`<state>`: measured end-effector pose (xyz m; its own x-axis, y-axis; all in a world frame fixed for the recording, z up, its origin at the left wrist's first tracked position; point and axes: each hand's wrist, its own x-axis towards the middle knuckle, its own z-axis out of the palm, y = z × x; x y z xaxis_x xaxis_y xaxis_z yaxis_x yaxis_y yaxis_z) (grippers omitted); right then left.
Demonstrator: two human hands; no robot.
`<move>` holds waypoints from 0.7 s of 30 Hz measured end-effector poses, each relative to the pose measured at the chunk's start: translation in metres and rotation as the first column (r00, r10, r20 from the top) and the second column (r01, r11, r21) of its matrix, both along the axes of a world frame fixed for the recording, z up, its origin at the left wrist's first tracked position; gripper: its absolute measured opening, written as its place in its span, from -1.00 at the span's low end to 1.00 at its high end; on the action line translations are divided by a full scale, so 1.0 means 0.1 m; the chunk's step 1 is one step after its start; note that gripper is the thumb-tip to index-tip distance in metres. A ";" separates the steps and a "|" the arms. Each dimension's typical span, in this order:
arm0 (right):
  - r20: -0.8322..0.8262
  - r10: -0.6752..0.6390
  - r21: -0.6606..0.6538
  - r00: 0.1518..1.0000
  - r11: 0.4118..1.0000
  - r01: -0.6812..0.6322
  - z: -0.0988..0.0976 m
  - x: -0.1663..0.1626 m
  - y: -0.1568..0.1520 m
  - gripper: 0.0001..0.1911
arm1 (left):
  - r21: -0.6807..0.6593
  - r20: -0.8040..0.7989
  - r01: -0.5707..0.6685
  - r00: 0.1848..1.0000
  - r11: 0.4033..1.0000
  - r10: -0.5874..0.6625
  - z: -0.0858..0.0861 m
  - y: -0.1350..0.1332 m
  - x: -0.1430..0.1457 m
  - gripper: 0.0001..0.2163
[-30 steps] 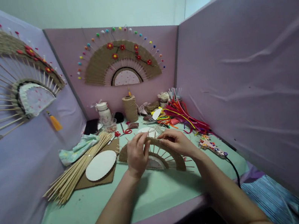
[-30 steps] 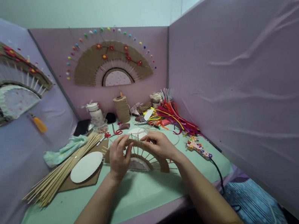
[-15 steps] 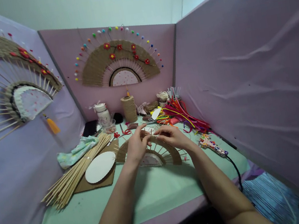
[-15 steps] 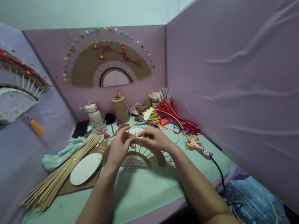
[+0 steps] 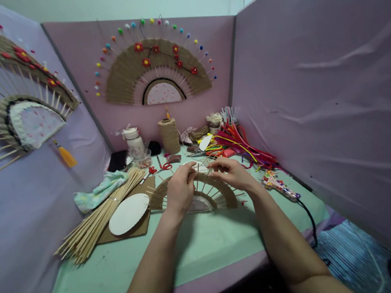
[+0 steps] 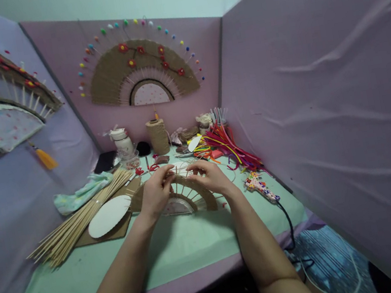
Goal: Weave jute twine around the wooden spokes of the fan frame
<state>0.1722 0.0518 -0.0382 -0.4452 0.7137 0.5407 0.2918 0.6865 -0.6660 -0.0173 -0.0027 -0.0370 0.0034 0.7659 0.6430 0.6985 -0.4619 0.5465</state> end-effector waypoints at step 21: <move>-0.083 -0.052 0.115 0.995 0.991 0.061 0.13 0.12 -0.16 -0.78 | 0.058 -0.083 -0.008 0.996 0.998 0.013 -0.01 0.01 -0.03 -0.91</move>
<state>0.1839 0.0360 -0.0249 -0.3581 0.6659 0.6545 0.2816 0.7454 -0.6043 -0.0200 -0.0013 -0.0380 0.0512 0.7276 0.6841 0.7455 -0.4836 0.4586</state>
